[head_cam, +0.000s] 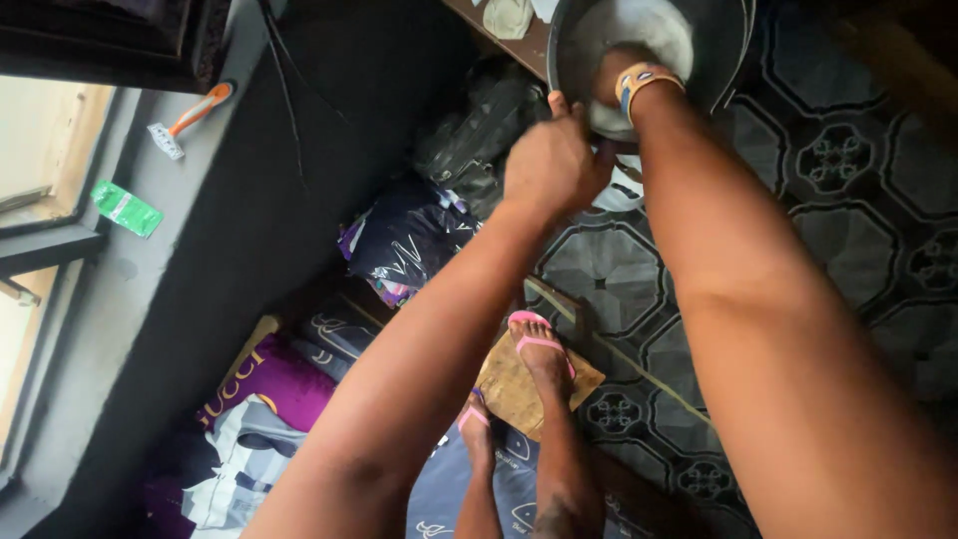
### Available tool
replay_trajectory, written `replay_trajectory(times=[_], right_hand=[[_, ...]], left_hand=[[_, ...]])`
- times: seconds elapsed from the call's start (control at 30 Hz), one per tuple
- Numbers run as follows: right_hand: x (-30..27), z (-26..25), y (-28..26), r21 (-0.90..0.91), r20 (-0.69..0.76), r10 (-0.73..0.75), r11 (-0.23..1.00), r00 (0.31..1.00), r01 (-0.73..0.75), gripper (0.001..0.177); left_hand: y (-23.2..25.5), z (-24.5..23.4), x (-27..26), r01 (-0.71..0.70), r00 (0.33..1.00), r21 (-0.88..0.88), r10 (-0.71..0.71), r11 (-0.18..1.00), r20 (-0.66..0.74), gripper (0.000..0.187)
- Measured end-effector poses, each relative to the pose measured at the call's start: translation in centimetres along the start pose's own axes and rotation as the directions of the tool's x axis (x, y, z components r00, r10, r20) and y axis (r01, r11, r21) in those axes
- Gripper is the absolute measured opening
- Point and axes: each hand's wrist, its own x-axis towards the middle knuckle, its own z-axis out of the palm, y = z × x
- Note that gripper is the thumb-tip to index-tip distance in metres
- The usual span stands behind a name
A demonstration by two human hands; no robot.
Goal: Cleaning glass window louvres with a cloth and soapy water.
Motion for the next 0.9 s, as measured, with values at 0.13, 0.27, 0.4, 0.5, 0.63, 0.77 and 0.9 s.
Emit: replay_trajectory(times=[0.13,0.27,0.4,0.5,0.63,0.77,0.9], right_hand=[[-3.5,-5.1,0.4,0.136,-0.111,0.065,0.99,0.992,-0.049,0.037],[-5.7,-6.0,2.1,0.367,-0.445,-0.104,0.885,0.89,0.287,0.03],[-6.4,-4.7,1.4,0.871,-0.421,0.225,0.37,0.879,0.323,0.033],[-6.8,-4.2,-0.1,0.818,-0.546,0.243,0.36,0.802,0.448,0.031],[-9.7,-5.1,-3.0,0.875,-0.483,0.296,0.137,0.824,0.464,0.03],[-12.0,-6.6,-4.3,0.866,-0.497,0.323,0.236,0.805,0.44,0.033],[-14.5,-7.4,-5.6,0.91,-0.411,0.268,0.185,0.871,0.372,0.041]], left_hand=[[0.6,-0.7,1.6,-0.018,0.993,-0.167,-0.002,0.986,-0.117,0.044],[0.7,5.0,6.7,0.228,0.957,-0.851,-0.268,0.472,0.108,0.061],[3.7,5.8,8.9,0.4,0.867,-0.912,-0.286,-0.09,0.408,0.073],[1.3,11.7,14.4,0.327,0.873,-0.942,-0.36,-0.069,0.33,0.072],[-0.7,11.6,15.6,0.34,0.906,-0.94,-0.279,0.037,0.317,0.056],[-4.8,17.0,21.0,0.325,0.946,-0.941,-0.042,0.093,0.323,0.044],[-6.9,17.6,22.1,0.391,0.917,-0.918,-0.05,-0.071,0.395,0.03]])
